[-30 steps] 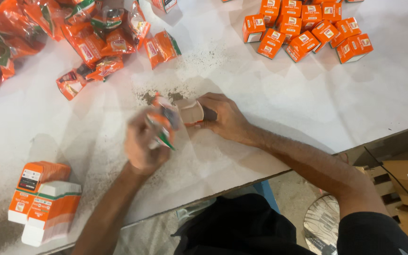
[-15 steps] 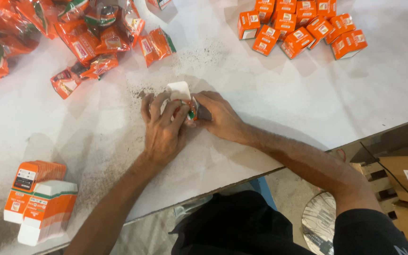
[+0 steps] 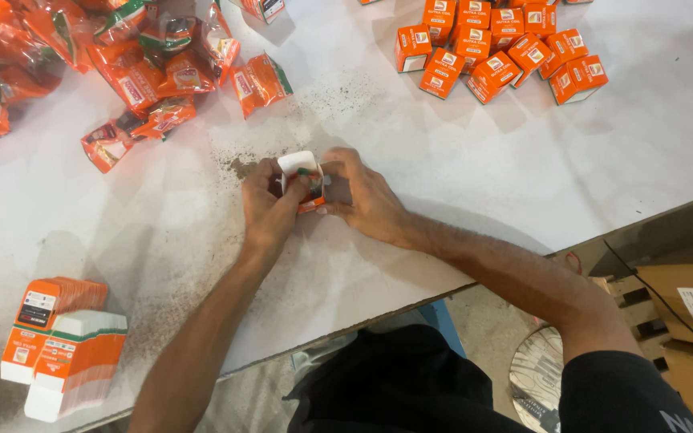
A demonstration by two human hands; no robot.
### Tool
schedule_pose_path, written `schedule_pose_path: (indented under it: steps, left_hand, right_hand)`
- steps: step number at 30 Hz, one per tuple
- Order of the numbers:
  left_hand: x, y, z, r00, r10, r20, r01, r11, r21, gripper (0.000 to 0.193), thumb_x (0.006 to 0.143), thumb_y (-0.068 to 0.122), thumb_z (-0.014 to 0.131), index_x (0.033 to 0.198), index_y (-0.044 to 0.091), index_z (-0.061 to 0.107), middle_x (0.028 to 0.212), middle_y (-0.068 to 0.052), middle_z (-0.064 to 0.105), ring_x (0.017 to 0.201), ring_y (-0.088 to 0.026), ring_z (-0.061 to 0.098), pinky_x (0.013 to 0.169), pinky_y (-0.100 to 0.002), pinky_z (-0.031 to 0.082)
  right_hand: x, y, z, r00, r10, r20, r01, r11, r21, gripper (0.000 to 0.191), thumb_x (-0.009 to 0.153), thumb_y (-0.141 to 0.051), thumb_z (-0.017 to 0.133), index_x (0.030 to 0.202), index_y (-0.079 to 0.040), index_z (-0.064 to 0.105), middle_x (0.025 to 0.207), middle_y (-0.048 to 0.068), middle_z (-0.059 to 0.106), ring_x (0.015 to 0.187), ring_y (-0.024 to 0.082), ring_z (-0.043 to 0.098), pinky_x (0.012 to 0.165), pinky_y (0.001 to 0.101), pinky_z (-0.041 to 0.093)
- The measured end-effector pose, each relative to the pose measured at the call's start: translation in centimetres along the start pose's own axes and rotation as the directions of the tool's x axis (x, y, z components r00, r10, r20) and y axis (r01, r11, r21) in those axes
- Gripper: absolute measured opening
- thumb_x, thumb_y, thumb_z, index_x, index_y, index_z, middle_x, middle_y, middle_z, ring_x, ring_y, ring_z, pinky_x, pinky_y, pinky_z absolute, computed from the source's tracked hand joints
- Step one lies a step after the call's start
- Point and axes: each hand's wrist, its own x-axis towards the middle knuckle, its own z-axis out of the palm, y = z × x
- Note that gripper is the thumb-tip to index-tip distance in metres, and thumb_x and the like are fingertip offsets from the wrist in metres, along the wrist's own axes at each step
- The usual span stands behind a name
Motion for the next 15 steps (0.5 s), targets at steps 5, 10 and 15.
schedule_pose_path:
  steps: [5, 10, 15]
  left_hand:
    - [0.4, -0.7, -0.6, 1.0, 0.014, 0.022, -0.015, 0.999, 0.034, 0.014, 0.096, 0.002, 0.064, 0.096, -0.003, 0.052, 0.09, -0.01, 0.06, 0.079, -0.011, 0.065, 0.062, -0.028, 0.058]
    - [0.7, -0.6, -3.7, 0.939, -0.089, 0.332, 0.223, 0.893, -0.391, 0.018, 0.093, 0.005, 0.056, 0.107, -0.004, 0.062, 0.086, -0.011, 0.067, 0.072, -0.015, 0.065, 0.063, -0.03, 0.06]
    - [1.2, -1.4, -3.8, 0.962, -0.118, 0.245, 0.185, 0.944, -0.274, 0.018, 0.095, -0.001, 0.053, 0.106, -0.007, 0.065, 0.09, -0.013, 0.071, 0.067, -0.017, 0.066, 0.057, -0.034, 0.058]
  right_hand:
    - [-0.1, -0.4, -0.1, 0.977, -0.214, 0.001, 0.211, 0.963, -0.166, 0.058, 0.081, -0.002, 0.082, 0.134, -0.006, 0.059, 0.133, 0.012, 0.065, 0.124, 0.035, 0.062, 0.102, 0.0437, 0.054]
    - [-0.2, -0.6, -0.1, 0.975, -0.219, 0.023, 0.218, 0.942, -0.255, 0.055, 0.076, -0.001, 0.082, 0.128, -0.006, 0.062, 0.13, 0.015, 0.065, 0.123, 0.037, 0.06, 0.098, 0.045, 0.053]
    - [-0.2, -0.2, -0.3, 0.964, -0.264, 0.026, 0.263, 0.938, -0.227, 0.05, 0.08, -0.003, 0.082, 0.126, -0.006, 0.063, 0.134, 0.015, 0.064, 0.129, 0.037, 0.059, 0.101, 0.0451, 0.053]
